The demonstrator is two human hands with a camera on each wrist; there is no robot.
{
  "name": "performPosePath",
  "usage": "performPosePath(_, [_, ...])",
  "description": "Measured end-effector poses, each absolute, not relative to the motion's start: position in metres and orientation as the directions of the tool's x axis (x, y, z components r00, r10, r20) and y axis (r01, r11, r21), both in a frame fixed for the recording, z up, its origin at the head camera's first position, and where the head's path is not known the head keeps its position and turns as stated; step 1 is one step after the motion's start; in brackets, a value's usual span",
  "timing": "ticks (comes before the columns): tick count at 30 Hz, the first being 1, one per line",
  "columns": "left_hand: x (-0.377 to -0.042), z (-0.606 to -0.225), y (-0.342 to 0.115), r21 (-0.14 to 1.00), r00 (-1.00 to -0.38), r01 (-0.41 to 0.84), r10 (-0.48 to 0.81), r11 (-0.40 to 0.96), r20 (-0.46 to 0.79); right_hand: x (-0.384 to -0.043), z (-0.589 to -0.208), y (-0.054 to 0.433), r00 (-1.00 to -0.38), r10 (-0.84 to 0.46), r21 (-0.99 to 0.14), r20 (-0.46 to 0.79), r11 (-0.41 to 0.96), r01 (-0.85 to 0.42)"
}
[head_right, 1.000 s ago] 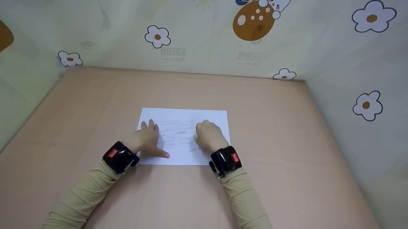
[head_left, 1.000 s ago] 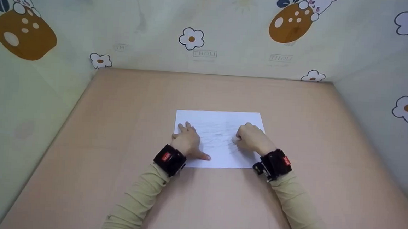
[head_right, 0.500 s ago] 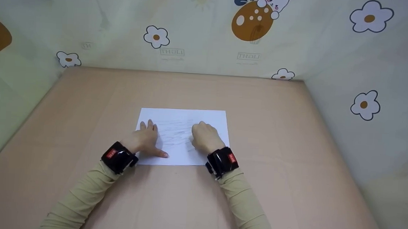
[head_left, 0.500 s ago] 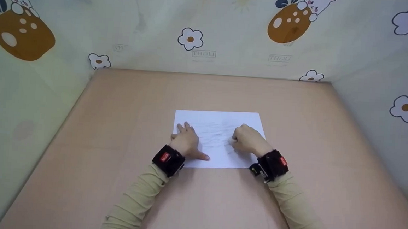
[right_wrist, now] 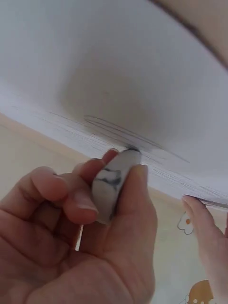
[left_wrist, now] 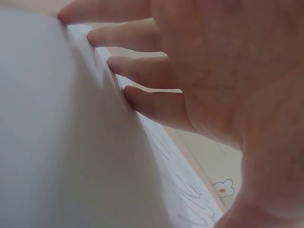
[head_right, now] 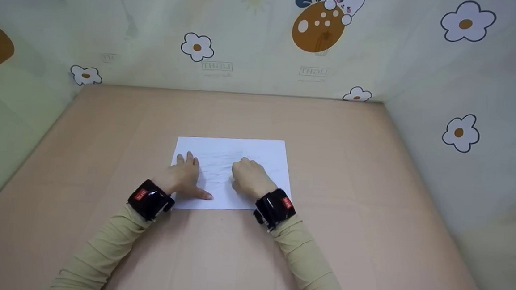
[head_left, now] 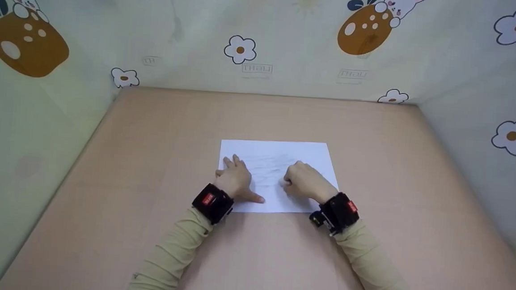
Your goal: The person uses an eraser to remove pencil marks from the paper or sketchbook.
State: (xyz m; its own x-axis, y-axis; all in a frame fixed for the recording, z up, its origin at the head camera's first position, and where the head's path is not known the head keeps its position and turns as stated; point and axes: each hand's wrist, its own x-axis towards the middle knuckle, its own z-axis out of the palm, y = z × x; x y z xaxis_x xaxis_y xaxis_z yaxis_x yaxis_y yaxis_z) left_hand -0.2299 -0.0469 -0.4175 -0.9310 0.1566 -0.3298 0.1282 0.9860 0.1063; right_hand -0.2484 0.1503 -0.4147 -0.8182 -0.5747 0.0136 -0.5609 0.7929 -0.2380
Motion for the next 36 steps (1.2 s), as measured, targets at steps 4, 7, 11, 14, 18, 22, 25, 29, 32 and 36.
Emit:
performPosePath(4, [-0.23, -0.417, -0.046, 0.12, -0.928, 0.115, 0.149, 0.986, -0.34, -0.249, -0.414, 0.152, -0.877, -0.48, -0.204, 0.011, 0.858, -0.472])
performPosePath(7, [-0.231, -0.416, -0.045, 0.125, -0.925, 0.106, 0.144, 0.987, -0.351, -0.251, -0.413, 0.159, -0.93, -0.369, -0.159, 0.006, 0.917, -0.365])
performPosePath(11, [-0.23, -0.418, -0.046, 0.12, -0.923, 0.086, 0.124, 0.989, -0.363, -0.251, -0.414, 0.156, -0.913, -0.409, -0.188, -0.014, 0.898, -0.399])
performPosePath(14, [-0.23, -0.418, -0.046, 0.115, -0.923, 0.085, 0.122, 0.99, -0.366, -0.248, -0.416, 0.148, -0.854, -0.52, -0.228, -0.019, 0.834, -0.502])
performPosePath(18, [-0.23, -0.417, -0.045, 0.11, -0.924, 0.104, 0.137, 0.989, -0.356, -0.244, -0.414, 0.143, -0.859, -0.512, -0.23, -0.023, 0.839, -0.494])
performPosePath(22, [-0.229, -0.416, -0.044, 0.113, -0.928, 0.11, 0.142, 0.988, -0.343, -0.244, -0.412, 0.152, -0.935, -0.353, -0.155, -0.025, 0.926, -0.345])
performPosePath(25, [-0.228, -0.417, -0.044, 0.109, -0.929, 0.112, 0.143, 0.988, -0.342, -0.246, -0.412, 0.155, -0.943, -0.334, -0.117, -0.016, 0.937, -0.33])
performPosePath(29, [-0.228, -0.417, -0.046, 0.11, -0.931, 0.111, 0.142, 0.988, -0.335, -0.246, -0.415, 0.148, -0.865, -0.502, -0.176, 0.006, 0.851, -0.495])
performPosePath(32, [-0.228, -0.417, -0.047, 0.115, -0.932, 0.104, 0.137, 0.988, -0.335, -0.246, -0.417, 0.144, -0.818, -0.575, -0.24, 0.018, 0.791, -0.562])
performPosePath(36, [-0.228, -0.415, -0.046, 0.115, -0.929, 0.097, 0.132, 0.989, -0.345, -0.248, -0.414, 0.151, -0.893, -0.45, -0.217, 0.005, 0.871, -0.44])
